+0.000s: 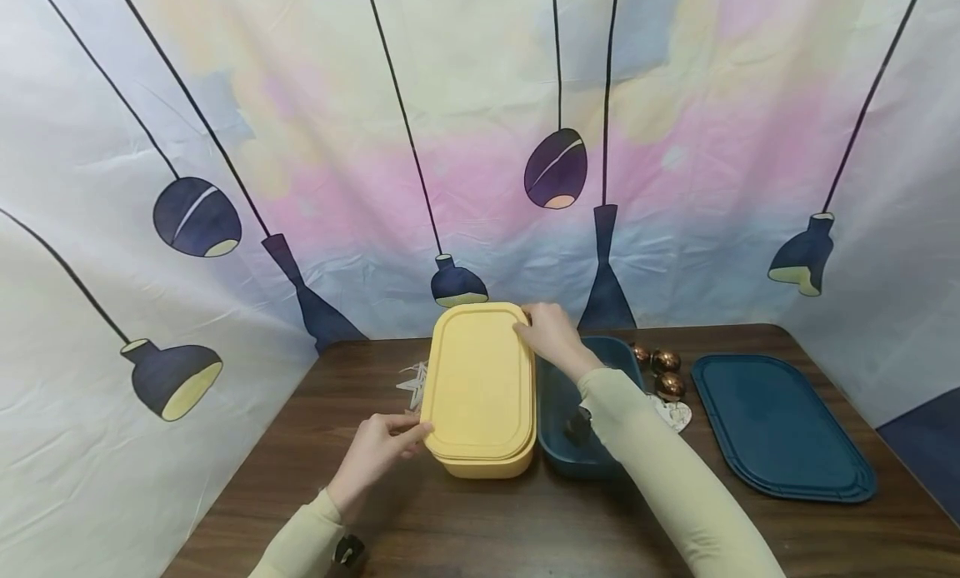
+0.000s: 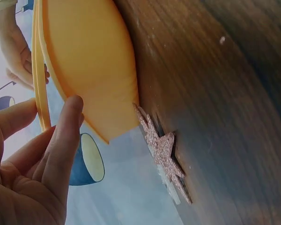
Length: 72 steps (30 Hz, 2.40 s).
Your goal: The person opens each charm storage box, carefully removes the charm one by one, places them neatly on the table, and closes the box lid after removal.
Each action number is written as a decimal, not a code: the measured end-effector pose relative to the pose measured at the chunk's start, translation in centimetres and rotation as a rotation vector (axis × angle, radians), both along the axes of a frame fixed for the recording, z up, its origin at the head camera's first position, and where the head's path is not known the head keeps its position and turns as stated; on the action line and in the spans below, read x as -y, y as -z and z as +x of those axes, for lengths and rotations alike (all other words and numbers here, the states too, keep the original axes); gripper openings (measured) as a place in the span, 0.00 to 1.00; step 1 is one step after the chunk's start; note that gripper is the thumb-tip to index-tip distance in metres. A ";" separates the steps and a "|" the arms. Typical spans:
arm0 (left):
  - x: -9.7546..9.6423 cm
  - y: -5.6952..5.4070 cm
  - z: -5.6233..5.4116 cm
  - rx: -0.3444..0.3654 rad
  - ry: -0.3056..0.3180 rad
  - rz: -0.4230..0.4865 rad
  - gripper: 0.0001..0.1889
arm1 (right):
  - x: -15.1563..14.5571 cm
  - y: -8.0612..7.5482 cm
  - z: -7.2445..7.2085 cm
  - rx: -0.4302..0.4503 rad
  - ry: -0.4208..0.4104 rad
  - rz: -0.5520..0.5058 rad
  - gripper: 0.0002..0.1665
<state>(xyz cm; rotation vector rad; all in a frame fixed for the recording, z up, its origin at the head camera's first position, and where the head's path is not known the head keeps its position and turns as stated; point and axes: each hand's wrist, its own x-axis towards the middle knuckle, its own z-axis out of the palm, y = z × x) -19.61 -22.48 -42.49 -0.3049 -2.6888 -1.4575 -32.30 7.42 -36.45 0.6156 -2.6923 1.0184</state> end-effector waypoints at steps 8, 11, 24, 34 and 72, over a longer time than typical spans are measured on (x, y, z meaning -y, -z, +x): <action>-0.4 0.1 0.0 0.001 0.025 -0.039 0.18 | 0.1 1.0 -0.5 0.056 0.002 0.001 0.13; -0.4 0.2 0.0 0.004 0.024 -0.043 0.18 | 0.1 1.7 -0.9 0.079 0.005 0.018 0.13; -0.9 0.5 0.4 -0.043 -0.018 -0.179 0.13 | 0.3 3.6 -1.8 0.137 -0.036 0.050 0.17; -0.8 0.8 0.3 -0.012 -0.015 -0.144 0.14 | 0.3 4.4 -2.1 0.143 -0.040 0.096 0.22; 0.9 0.9 -0.7 0.058 -0.071 -0.104 0.16 | 2.6 4.4 -2.0 0.167 -0.040 0.215 0.23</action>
